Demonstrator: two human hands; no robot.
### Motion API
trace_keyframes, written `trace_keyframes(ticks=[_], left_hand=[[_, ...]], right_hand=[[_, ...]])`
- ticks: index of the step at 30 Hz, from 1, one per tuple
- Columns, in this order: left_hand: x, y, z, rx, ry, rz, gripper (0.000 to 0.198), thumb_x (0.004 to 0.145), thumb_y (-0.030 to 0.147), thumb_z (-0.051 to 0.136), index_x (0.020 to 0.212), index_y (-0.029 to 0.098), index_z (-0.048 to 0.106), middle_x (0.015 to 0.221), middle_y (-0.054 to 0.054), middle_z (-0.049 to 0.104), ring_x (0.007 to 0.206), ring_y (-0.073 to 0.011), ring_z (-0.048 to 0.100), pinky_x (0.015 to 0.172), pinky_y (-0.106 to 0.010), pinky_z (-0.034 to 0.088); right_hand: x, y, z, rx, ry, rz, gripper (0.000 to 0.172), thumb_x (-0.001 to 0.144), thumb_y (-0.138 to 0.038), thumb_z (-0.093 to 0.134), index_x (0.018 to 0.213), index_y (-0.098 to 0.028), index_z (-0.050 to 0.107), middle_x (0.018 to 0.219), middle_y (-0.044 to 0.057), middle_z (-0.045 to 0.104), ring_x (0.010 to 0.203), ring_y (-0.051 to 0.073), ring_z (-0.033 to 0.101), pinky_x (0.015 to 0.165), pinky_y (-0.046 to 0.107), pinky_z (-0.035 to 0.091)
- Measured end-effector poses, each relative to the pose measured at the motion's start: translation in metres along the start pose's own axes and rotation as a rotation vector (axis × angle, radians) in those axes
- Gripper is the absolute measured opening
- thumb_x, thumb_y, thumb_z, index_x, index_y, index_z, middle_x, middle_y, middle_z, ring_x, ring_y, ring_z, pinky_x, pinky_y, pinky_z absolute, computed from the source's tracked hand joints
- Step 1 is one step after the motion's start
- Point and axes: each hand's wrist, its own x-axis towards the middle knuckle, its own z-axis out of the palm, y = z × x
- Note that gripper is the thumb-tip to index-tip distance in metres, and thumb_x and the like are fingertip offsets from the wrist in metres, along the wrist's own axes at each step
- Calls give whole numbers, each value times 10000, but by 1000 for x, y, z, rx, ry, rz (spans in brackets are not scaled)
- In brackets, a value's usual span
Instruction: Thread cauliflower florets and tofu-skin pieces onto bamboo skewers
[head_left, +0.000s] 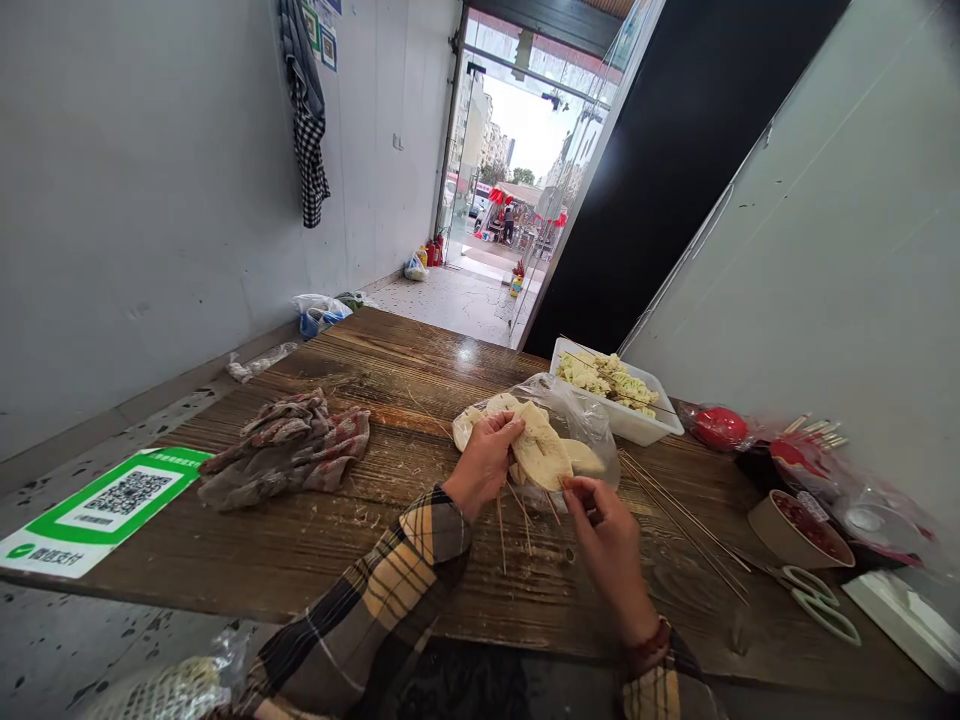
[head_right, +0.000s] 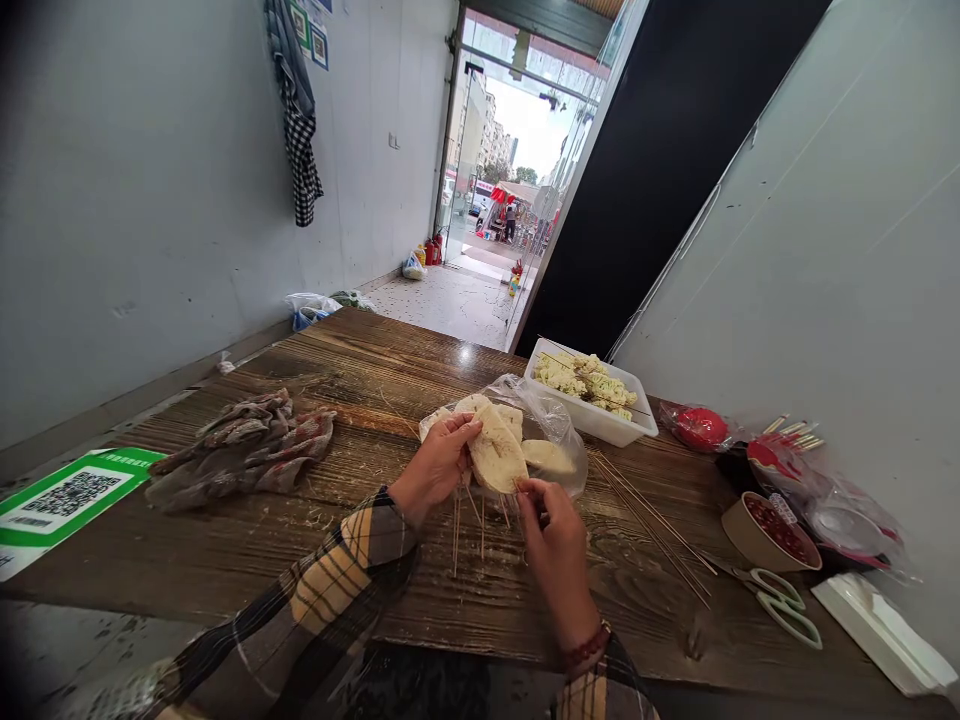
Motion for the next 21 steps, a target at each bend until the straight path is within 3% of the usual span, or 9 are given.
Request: trace_keyframes(ticks=[14, 21], left_hand=[[-2, -3, 2, 72, -18, 65, 367, 598, 345, 802, 864, 129, 671, 776, -40, 688, 671, -137, 617, 632, -246, 503], [-3, -3, 2, 38, -57, 49, 346, 631, 296, 794, 906, 130, 666, 828, -43, 698, 700, -129, 627, 647, -229, 507]], right_hand=[[10, -13, 10, 140, 12, 110, 187, 859, -369, 553, 886, -190, 602, 796, 38, 669, 672, 163, 610, 614, 278, 491], [15, -11, 19, 274, 36, 162, 185, 828, -367, 586, 873, -188, 594, 775, 26, 656, 689, 156, 610, 627, 271, 495]])
